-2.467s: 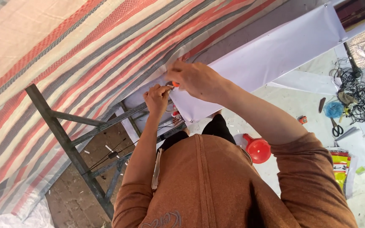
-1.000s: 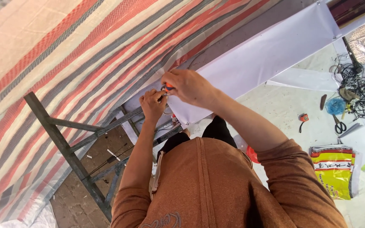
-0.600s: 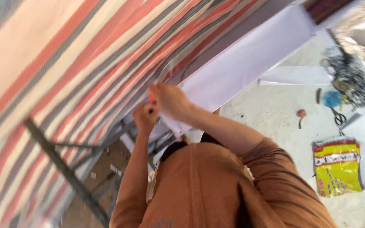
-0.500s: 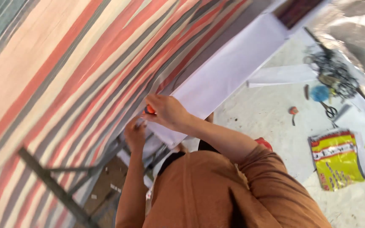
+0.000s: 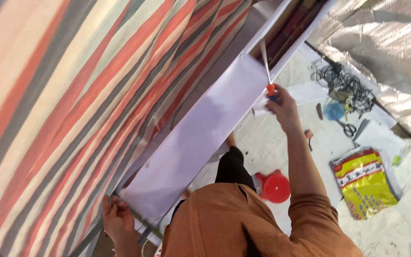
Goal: Fastening a white banner to a metal frame using a screwdriver and manual alignment
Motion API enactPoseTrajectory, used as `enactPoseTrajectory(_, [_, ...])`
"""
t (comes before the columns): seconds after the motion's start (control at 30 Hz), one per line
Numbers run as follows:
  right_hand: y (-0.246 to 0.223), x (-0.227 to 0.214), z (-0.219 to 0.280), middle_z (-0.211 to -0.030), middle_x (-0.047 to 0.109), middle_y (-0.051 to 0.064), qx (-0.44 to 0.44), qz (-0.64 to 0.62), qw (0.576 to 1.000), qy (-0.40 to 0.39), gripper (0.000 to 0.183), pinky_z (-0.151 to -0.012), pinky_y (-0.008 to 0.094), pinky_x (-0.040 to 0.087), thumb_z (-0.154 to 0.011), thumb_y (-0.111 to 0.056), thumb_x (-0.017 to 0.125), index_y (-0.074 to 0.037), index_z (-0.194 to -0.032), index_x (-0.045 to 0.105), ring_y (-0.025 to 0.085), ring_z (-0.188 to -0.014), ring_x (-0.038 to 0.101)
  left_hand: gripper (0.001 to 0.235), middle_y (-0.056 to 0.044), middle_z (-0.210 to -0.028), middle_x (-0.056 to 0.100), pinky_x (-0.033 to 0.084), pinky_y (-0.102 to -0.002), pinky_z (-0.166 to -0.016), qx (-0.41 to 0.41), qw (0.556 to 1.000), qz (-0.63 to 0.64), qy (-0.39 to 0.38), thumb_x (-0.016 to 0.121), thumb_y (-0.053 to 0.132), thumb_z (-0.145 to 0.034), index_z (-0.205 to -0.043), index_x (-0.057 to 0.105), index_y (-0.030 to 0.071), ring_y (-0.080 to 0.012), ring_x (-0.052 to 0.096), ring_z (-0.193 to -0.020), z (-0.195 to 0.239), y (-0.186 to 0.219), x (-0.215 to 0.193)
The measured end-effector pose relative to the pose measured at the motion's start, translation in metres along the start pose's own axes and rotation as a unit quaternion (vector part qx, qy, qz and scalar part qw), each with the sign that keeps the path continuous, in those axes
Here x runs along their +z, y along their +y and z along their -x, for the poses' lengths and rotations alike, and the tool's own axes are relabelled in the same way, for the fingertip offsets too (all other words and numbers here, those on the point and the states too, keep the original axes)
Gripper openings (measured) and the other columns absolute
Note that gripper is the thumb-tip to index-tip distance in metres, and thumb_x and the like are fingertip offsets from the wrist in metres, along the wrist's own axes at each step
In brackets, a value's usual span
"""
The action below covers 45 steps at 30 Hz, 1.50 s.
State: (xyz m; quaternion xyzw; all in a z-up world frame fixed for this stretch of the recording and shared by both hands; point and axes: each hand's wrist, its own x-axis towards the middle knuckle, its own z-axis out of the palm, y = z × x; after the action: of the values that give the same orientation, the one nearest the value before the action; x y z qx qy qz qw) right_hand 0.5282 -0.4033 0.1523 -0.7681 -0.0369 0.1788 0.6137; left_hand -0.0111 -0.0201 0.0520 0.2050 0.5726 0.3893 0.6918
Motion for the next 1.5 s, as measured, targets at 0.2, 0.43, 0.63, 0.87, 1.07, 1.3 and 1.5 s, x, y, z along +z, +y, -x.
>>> enactPoseTrajectory(0.2, [0.052, -0.068, -0.160, -0.123, 0.063, 0.018, -0.161, 0.396, 0.904, 0.013, 0.058, -0.092, 0.053, 0.042, -0.086, 0.000, 0.063, -0.013, -0.142, 0.056, 0.044, -0.106, 0.052, 0.044, -0.008, -0.087, 0.068, 0.050, -0.025, -0.063, -0.043, 0.991, 0.038, -0.124, 0.054, -0.014, -0.079, -0.113, 0.071, 0.008, -0.0182, 0.062, -0.070, 0.050, -0.088, 0.156])
enactPoseTrajectory(0.43, [0.044, -0.060, -0.183, -0.123, 0.066, 0.022, -0.141, 0.407, 0.901, -0.049, 0.043, -0.077, 0.054, 0.053, -0.097, 0.005, 0.055, -0.006, -0.138, 0.058, 0.043, -0.106, 0.055, 0.035, -0.011, -0.096, 0.061, 0.047, -0.028, -0.073, -0.083, 0.993, 0.031, -0.079, 0.049, -0.008, -0.091, -0.119, 0.065, 0.003, -0.0216, 0.054, -0.080, 0.135, -0.133, 0.247])
enactPoseTrajectory(0.63, [0.039, -0.069, -0.191, -0.131, 0.063, 0.010, -0.185, 0.517, 0.835, -0.040, 0.053, -0.071, 0.054, 0.051, -0.089, -0.027, 0.074, -0.019, -0.138, 0.057, 0.041, -0.101, 0.057, 0.023, -0.005, -0.094, 0.062, 0.045, -0.028, -0.069, -0.101, 0.995, -0.017, 0.009, 0.054, 0.008, -0.099, -0.119, 0.066, 0.008, -0.0169, 0.053, -0.075, 0.145, -0.142, 0.248])
enactPoseTrajectory(0.87, [0.041, -0.088, -0.201, -0.128, 0.062, 0.014, -0.279, 0.586, 0.760, 0.009, 0.069, -0.076, 0.055, 0.054, -0.069, -0.044, 0.091, -0.016, -0.128, 0.070, 0.043, -0.105, 0.061, 0.019, -0.003, -0.091, 0.068, 0.044, -0.020, -0.055, -0.024, 1.000, -0.006, 0.012, 0.057, 0.005, -0.101, -0.115, 0.067, 0.014, -0.0119, 0.057, -0.066, 0.143, -0.126, 0.230])
enactPoseTrajectory(1.07, [0.010, 0.007, -0.163, -0.118, 0.065, 0.011, -0.427, 0.330, 0.834, -0.110, 0.045, -0.097, 0.044, 0.045, -0.078, -0.009, 0.090, -0.009, -0.121, 0.074, 0.036, -0.106, 0.059, 0.020, -0.007, -0.090, 0.072, 0.049, -0.025, -0.059, 0.169, 0.942, -0.280, 0.079, 0.074, 0.002, -0.088, -0.106, 0.076, 0.011, -0.0140, 0.060, -0.066, 0.099, -0.113, 0.182])
enactPoseTrajectory(1.3, [0.031, 0.197, -0.049, -0.094, 0.074, -0.004, -0.537, 0.236, 0.728, -0.355, 0.012, -0.079, 0.034, 0.053, -0.080, -0.019, 0.085, -0.024, -0.088, 0.077, 0.020, -0.085, 0.063, 0.021, -0.001, -0.102, 0.071, 0.054, -0.031, -0.085, 0.482, 0.665, -0.570, -0.037, 0.081, 0.005, -0.079, -0.097, 0.080, 0.016, -0.0217, 0.064, -0.093, 0.069, -0.110, 0.181])
enactPoseTrajectory(1.5, [0.048, 0.267, -0.019, -0.112, 0.070, -0.003, -0.498, 0.409, 0.646, -0.409, 0.021, -0.092, 0.036, 0.050, -0.088, -0.032, 0.080, -0.026, -0.108, 0.076, 0.019, -0.108, 0.054, 0.022, -0.007, -0.102, 0.068, 0.055, -0.034, -0.083, 0.502, 0.649, -0.563, -0.098, 0.082, 0.005, -0.080, -0.102, 0.079, 0.009, -0.0273, 0.061, -0.094, 0.058, -0.101, 0.183])
